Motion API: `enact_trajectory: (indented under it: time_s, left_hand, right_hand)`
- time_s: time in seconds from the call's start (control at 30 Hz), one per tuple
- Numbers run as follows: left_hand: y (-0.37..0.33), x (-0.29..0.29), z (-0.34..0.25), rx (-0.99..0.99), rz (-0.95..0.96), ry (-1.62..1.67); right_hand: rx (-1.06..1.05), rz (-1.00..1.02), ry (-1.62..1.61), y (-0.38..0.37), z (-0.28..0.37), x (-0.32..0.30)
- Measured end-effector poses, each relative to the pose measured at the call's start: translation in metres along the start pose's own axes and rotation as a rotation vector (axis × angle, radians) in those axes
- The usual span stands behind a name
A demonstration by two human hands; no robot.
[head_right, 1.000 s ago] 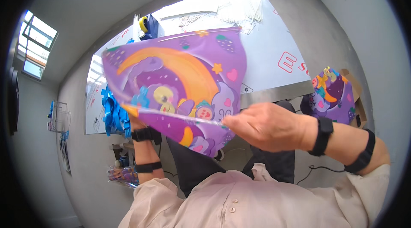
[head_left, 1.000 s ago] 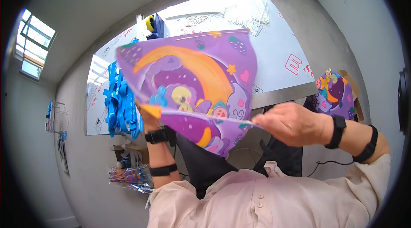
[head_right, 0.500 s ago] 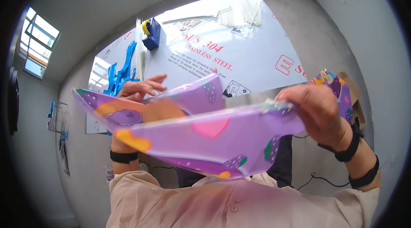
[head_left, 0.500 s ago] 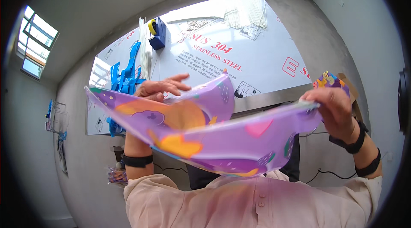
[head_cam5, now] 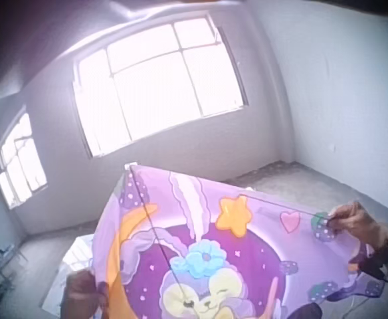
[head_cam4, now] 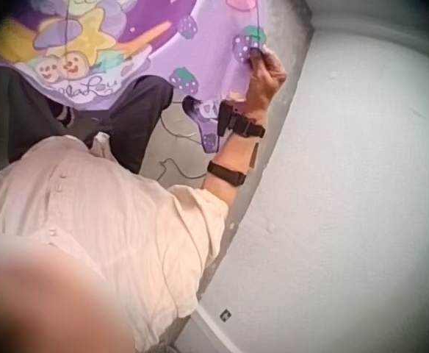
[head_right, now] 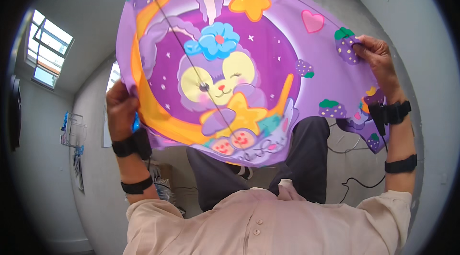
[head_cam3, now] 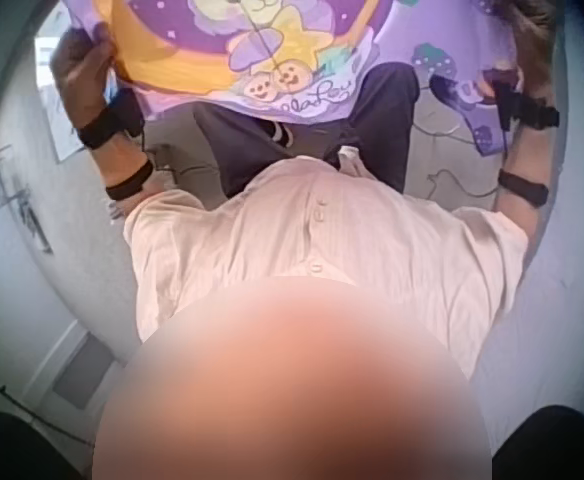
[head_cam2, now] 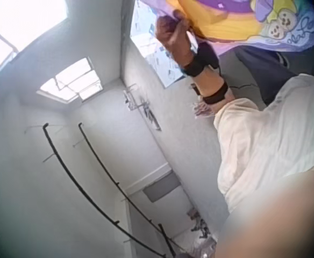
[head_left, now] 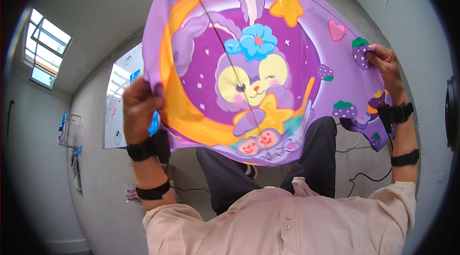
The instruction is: Assembling a character-themed kite by attaching strings and plastic tails.
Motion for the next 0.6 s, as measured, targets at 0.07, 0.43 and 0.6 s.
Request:
enact_trajectory:
  time_s: [0.07, 0.43, 0.6]
  left_hand:
    - [-0.036, -0.002, -0.035, -0.031, 0.065, -0.293]
    - [-0.101, -0.003, 0.127, -0.325, 0.270, -0.647]
    - [-0.083, -0.001, 0.178, -0.309, 0.221, -0.709]
  right_hand:
    - [0.091, 0.014, 0.006, -0.009, -0.010, -0.015]
    - [0.308, -0.050, 0.415, -0.055, -0.128, -0.063]
    - [0.188, -0.140, 0.869, -0.054, -0.122, -0.063]
Point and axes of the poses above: each hand's wrist, its own y-axis away from the middle knuckle, its own x-axis out of the palm, z = x × y, the point moved 10 cm from there along -y, towards the middle knuckle, and after that the axes turned 12 degrees about -y, right-handed, at the moved point
